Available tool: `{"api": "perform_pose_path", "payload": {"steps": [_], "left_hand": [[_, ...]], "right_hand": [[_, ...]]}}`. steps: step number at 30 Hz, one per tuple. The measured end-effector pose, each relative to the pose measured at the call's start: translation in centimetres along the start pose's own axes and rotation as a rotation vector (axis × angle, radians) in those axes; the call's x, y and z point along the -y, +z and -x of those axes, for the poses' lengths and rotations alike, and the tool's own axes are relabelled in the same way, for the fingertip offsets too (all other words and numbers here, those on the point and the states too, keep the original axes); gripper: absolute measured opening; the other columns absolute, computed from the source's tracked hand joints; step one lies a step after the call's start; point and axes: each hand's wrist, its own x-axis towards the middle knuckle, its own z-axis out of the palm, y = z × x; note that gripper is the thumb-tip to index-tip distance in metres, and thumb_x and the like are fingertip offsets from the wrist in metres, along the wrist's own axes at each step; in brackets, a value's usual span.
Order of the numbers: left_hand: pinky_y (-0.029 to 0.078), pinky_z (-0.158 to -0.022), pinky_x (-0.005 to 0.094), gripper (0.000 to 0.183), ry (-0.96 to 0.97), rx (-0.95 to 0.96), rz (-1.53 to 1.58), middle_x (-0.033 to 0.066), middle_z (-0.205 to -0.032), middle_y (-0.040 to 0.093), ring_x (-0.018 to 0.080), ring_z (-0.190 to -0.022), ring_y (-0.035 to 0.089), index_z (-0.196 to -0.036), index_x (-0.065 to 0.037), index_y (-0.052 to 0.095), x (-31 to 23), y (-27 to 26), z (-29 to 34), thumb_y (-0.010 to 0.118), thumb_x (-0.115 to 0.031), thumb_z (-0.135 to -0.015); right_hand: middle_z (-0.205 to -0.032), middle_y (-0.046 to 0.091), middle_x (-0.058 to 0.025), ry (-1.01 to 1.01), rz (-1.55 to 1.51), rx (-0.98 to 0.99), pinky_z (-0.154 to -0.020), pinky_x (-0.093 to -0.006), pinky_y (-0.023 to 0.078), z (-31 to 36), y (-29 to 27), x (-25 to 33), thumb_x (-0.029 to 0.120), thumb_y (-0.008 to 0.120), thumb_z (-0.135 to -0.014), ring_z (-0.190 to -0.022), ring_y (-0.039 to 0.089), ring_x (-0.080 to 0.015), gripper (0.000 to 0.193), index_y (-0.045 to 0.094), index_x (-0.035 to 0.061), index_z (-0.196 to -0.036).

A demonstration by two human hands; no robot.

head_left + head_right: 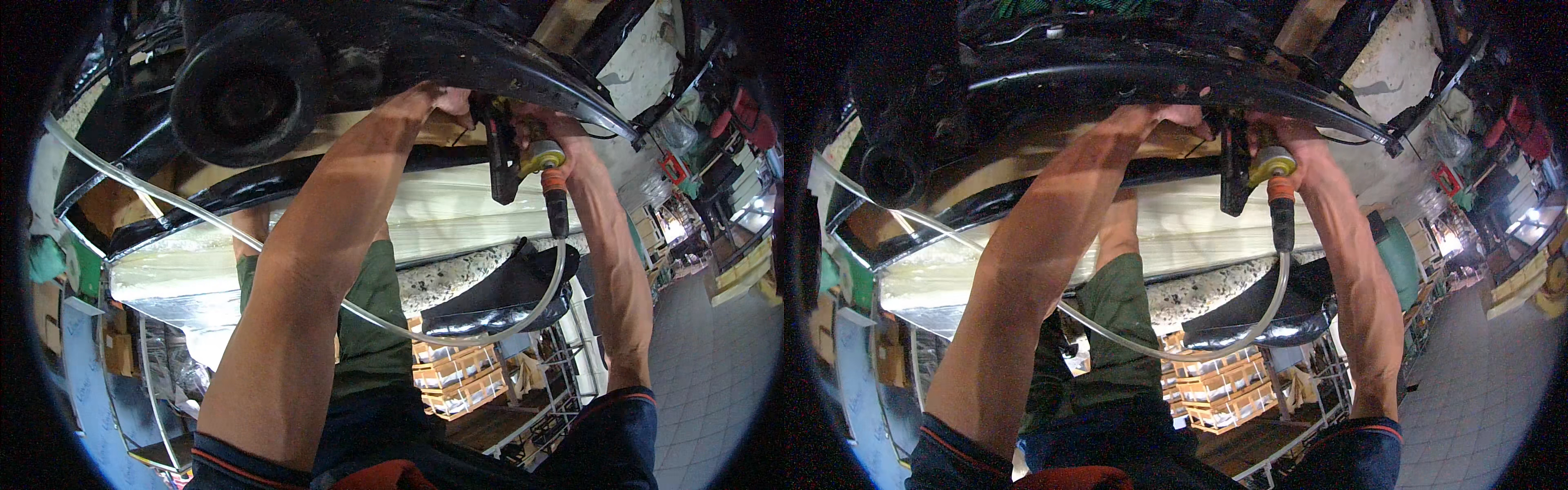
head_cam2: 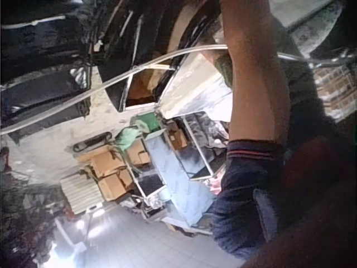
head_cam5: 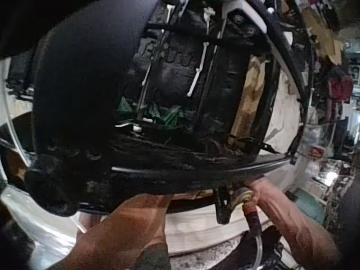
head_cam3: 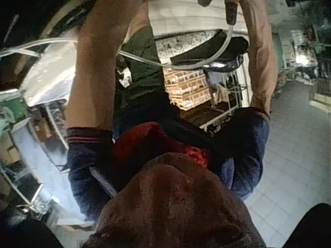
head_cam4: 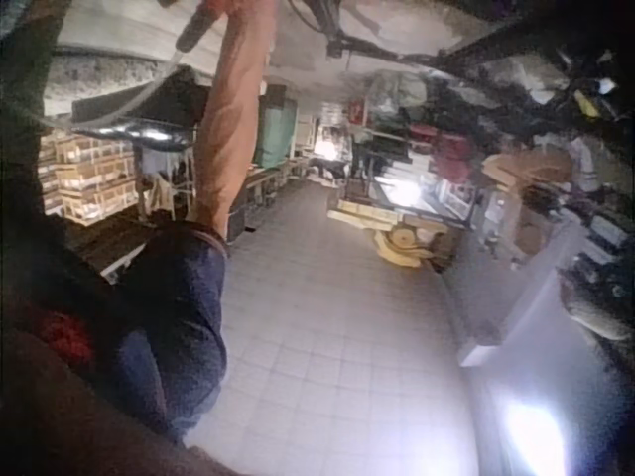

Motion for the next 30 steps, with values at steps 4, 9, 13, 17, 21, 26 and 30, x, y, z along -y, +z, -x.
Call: {"api": "perform_pose_path", "payload": {"steps": [4, 9, 13, 17, 21, 26, 30], "left_hand": [[0.037, -0.115, 0.0599, 0.089, -0.023, -0.295, 0.525, 0.0131, -0.153, 0.049, 0.0365, -0.136, 0.048, -0.15, -0.028, 0.05, 8.0, 12.2, -4.4, 0.08, -0.059, -0.073], [0.038, -0.115, 0.0575, 0.081, 0.098, -0.192, 0.604, 0.013, -0.154, 0.05, 0.0369, -0.136, 0.049, -0.15, -0.025, 0.051, 4.1, 7.2, -3.7, 0.078, -0.05, -0.078], [0.039, -0.115, 0.0564, 0.078, 0.086, -0.2, 0.502, 0.0133, -0.153, 0.05, 0.0367, -0.136, 0.049, -0.149, -0.024, 0.051, 2.0, 4.0, -1.0, 0.077, -0.047, -0.079], [0.039, -0.115, 0.0553, 0.076, 0.046, -0.224, 0.457, 0.0136, -0.153, 0.051, 0.0365, -0.135, 0.05, -0.149, -0.023, 0.052, 1.5, 2.6, 0.9, 0.077, -0.045, -0.08], [0.039, -0.115, 0.0542, 0.074, 0.041, -0.236, 0.446, 0.0139, -0.152, 0.052, 0.0363, -0.135, 0.05, -0.148, -0.021, 0.053, 1.1, 1.6, 2.1, 0.077, -0.043, -0.081], [0.04, -0.115, 0.0529, 0.072, 0.033, -0.227, 0.419, 0.0143, -0.151, 0.052, 0.0361, -0.135, 0.051, -0.147, -0.02, 0.054, 0.5, 0.9, 3.4, 0.076, -0.039, -0.082], [0.04, -0.115, 0.0518, 0.07, 0.023, -0.23, 0.401, 0.0146, -0.151, 0.053, 0.0359, -0.135, 0.051, -0.147, -0.019, 0.054, 0.2, 0.2, 4.0, 0.076, -0.037, -0.083]], "right_hand": [[-0.07, 0.063, -0.0071, 0.057, 0.007, 0.088, -0.051, -0.0319, 0.053, -0.7, 2.4, 0.5, 0.023, 0.069, -0.095, -0.058, 0.061, -0.0193, 0.016, 0.063, 0.0088, -0.09], [-0.072, 0.063, -0.0068, 0.094, -0.105, -0.036, -0.052, -0.031, 0.054, -0.9, 0.6, -0.1, 0.022, 0.066, -0.097, -0.058, 0.061, -0.0192, 0.016, 0.063, 0.0075, -0.092], [-0.072, 0.063, -0.007, 0.041, 0.017, -0.089, -0.051, -0.0309, 0.054, -0.7, 0.8, -0.3, 0.017, 0.064, -0.098, -0.058, 0.061, -0.0189, 0.011, 0.063, 0.0072, -0.093], [-0.071, 0.062, -0.007, 0.088, -0.019, -0.06, -0.049, -0.0323, 0.054, -0.6, 2.0, -0.3, 0.013, 0.062, -0.097, -0.056, 0.061, -0.0198, 0.008, 0.062, 0.0071, -0.093], [-0.07, 0.06, -0.0069, 0.07, -0.006, -0.073, -0.048, -0.0334, 0.054, -0.4, 2.6, -0.5, 0.013, 0.061, -0.098, -0.055, 0.061, -0.0202, 0.007, 0.061, 0.0066, -0.094], [-0.075, 0.063, -0.0068, 0.121, 0.005, -0.055, -0.05, -0.03, 0.056, -0.4, 2.1, -0.5, 0.009, 0.064, -0.095, -0.057, 0.061, -0.017, 0.005, 0.062, 0.0046, -0.097], [-0.076, 0.064, -0.0072, 0.115, 0.023, -0.098, -0.048, -0.0306, 0.056, 0.1, 2.7, -0.1, 0.01, 0.066, -0.094, -0.055, 0.061, -0.0179, 0.007, 0.062, 0.0053, -0.097]]}}
